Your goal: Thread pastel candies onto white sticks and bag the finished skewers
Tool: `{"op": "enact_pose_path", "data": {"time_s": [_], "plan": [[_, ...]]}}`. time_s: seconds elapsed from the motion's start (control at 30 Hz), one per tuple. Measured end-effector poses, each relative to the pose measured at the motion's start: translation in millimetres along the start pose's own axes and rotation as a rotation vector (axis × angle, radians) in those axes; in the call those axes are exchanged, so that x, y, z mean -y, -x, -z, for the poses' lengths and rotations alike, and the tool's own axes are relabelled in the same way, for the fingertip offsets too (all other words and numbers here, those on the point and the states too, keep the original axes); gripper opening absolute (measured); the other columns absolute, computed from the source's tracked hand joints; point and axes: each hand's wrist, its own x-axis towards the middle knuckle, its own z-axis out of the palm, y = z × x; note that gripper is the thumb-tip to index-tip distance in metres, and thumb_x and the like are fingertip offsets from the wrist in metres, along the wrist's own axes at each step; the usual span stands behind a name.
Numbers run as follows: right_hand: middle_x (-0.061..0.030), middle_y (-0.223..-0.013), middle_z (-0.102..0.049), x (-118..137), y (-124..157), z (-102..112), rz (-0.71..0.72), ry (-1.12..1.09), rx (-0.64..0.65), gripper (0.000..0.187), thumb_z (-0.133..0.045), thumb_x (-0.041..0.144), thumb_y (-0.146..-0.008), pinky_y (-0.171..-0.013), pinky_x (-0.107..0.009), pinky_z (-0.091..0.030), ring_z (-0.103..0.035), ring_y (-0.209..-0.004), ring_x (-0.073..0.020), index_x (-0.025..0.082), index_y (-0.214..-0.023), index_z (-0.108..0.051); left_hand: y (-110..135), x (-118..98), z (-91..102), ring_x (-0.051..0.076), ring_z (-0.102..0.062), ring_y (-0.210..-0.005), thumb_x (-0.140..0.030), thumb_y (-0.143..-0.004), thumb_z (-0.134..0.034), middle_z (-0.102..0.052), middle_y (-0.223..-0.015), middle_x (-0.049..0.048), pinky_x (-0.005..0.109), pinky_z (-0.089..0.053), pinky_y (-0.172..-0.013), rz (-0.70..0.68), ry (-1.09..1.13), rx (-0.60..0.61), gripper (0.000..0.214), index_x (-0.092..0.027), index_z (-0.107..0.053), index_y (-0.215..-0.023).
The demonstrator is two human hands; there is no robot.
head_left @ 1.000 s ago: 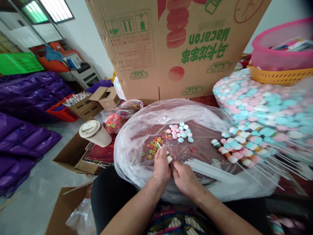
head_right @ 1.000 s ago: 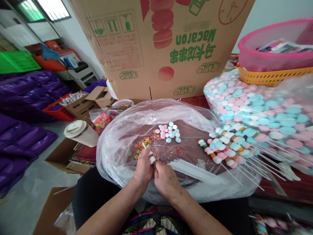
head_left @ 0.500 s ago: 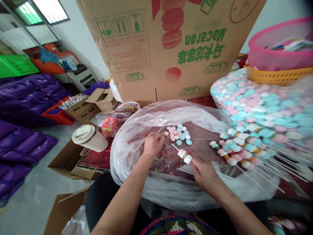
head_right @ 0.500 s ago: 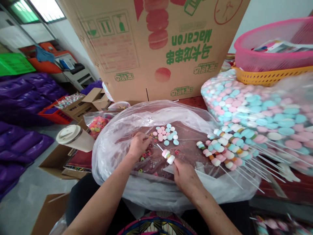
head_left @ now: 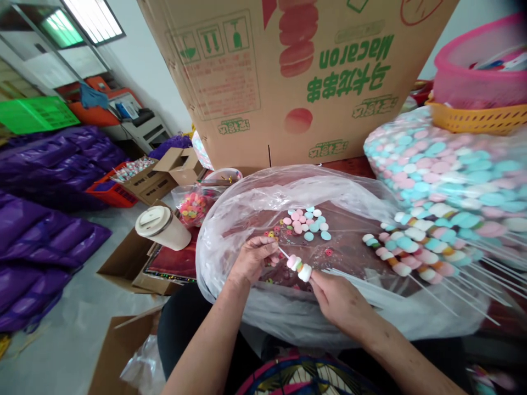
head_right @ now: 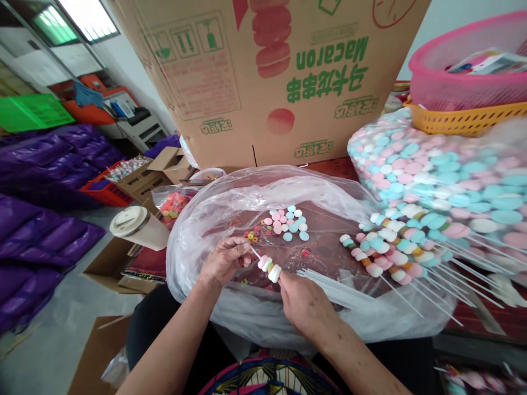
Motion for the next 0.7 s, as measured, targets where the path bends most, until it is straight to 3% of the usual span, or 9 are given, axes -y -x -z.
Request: {"op": "enact_pose_path", "data": {"time_s": [0.17, 0.43, 0.53, 0.7], "plan": [[-0.0086, -0.076, -0.066, -8.0, 2.1, 2.0, -0.015, -0.005, 0.040, 0.025, -0.032, 0.018, -0.090, -0.059, -0.029, -0.027, -0.058, -0.068, -0.0182, 0.016, -0.086, -0.057, -8.1, -2.4, 0.1, 0.004, -0.049, -0.042, -0.029, -0.056, -0.083, -0.064, -0.060, 0.0012, 0.018, -0.036, -0.042, 0.047, -0.257, 0.073, 0.030, -0.009, -0.070, -0.075], [-0.0076, -0.073, -0.064, -13.1, -1.0, 6.3, -0.049, -0.036, -0.028, 0.026, -0.032, 0.019, -0.091, -0.060, -0.028, -0.029, -0.057, -0.065, -0.0176, 0.015, -0.085, -0.057, -16.5, -1.6, -11.9, 0.007, -0.051, -0.042, -0.038, -0.057, -0.082, -0.064, -0.062, 0.0012, 0.019, -0.031, -0.040, 0.078, -0.102, 0.113, 0.039, -0.012, -0.070, -0.084], [-0.0086, -0.078, -0.066, -10.9, 0.4, 7.8, -0.073, 0.023, 0.008, 0.024, -0.034, 0.017, -0.091, -0.061, -0.029, -0.028, -0.059, -0.071, -0.0183, 0.015, -0.086, -0.057, -15.1, 2.2, -9.8, 0.007, -0.049, -0.042, -0.040, -0.059, -0.080, -0.058, -0.052, -0.0004, 0.018, -0.030, -0.040, 0.084, -0.129, 0.118, 0.041, -0.011, -0.071, -0.085], [-0.0098, -0.085, -0.069, -1.9, 2.5, 16.3, -0.128, 0.107, 0.154, 0.024, -0.036, 0.013, -0.091, -0.059, -0.028, -0.027, -0.062, -0.077, -0.0187, 0.015, -0.096, -0.059, -10.2, -6.3, -10.1, 0.005, -0.044, -0.044, -0.043, -0.062, -0.078, -0.058, -0.056, -0.0003, 0.018, -0.031, -0.042, 0.019, -0.327, 0.164, 0.039, -0.011, -0.073, -0.084]]}}
